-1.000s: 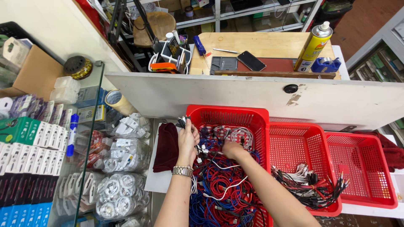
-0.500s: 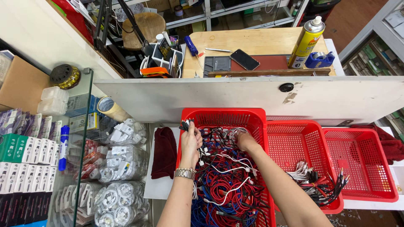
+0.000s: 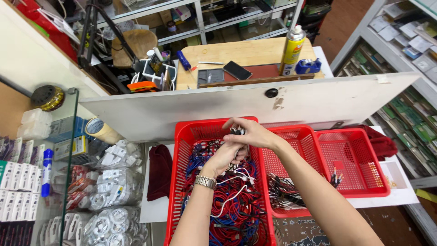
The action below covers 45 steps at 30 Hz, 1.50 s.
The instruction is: The person sorts tangled charging cables from a large red basket into smaller red baskets by color and connector type. They separate black, white, red, and blue cables, placing them into designated baskets on the counter.
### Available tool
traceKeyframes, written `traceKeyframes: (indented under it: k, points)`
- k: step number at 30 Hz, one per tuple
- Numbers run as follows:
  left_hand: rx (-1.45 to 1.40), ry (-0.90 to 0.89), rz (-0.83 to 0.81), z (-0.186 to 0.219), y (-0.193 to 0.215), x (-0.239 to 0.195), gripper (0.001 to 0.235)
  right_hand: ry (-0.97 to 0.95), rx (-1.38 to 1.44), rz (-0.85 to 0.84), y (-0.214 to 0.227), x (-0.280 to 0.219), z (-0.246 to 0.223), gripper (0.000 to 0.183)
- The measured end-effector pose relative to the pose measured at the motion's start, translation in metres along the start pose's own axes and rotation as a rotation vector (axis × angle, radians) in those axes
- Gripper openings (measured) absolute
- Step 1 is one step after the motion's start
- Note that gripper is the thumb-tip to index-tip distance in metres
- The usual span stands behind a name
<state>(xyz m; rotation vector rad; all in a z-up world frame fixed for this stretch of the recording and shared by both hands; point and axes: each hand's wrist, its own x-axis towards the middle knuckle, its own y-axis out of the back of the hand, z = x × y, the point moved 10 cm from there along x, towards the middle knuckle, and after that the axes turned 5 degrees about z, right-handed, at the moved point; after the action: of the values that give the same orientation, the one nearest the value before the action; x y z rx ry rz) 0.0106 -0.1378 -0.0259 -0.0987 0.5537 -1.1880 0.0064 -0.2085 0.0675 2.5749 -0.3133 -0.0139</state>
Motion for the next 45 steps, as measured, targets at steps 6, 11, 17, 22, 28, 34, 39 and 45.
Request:
traceKeyframes:
  k: [6,11,17,22,28,34,39,45]
  points:
    - [-0.028,0.02,-0.135,0.007,-0.076,0.019,0.018,-0.084,0.237,0.119,0.061,-0.045,0.035,0.027]
    - [-0.296,0.047,-0.344,0.006,-0.147,0.035,0.024,-0.154,0.552,0.29,0.11,-0.094,0.067,0.016]
    - [-0.355,0.065,-0.375,-0.022,-0.209,0.078,0.02,-0.173,0.511,0.438,0.164,-0.151,0.11,0.02]
    - [-0.218,0.073,-0.203,-0.064,-0.239,0.126,0.021,-0.33,0.277,0.631,0.224,-0.216,0.201,0.036]
    - [-0.147,0.082,-0.181,-0.104,-0.28,0.171,0.022,-0.675,-0.076,0.99,0.289,-0.345,0.345,0.03]
    - [-0.076,0.157,-0.174,-0.128,-0.322,0.203,0.023,-0.987,-0.564,0.631,0.278,-0.426,0.457,0.02]
    - [-0.068,0.185,-0.175,-0.136,-0.348,0.214,0.023,-1.053,-0.747,0.367,0.248,-0.442,0.494,0.018]
    - [-0.071,0.22,-0.146,-0.144,-0.349,0.217,0.023,-0.965,-0.845,0.409,0.251,-0.425,0.473,0.016]
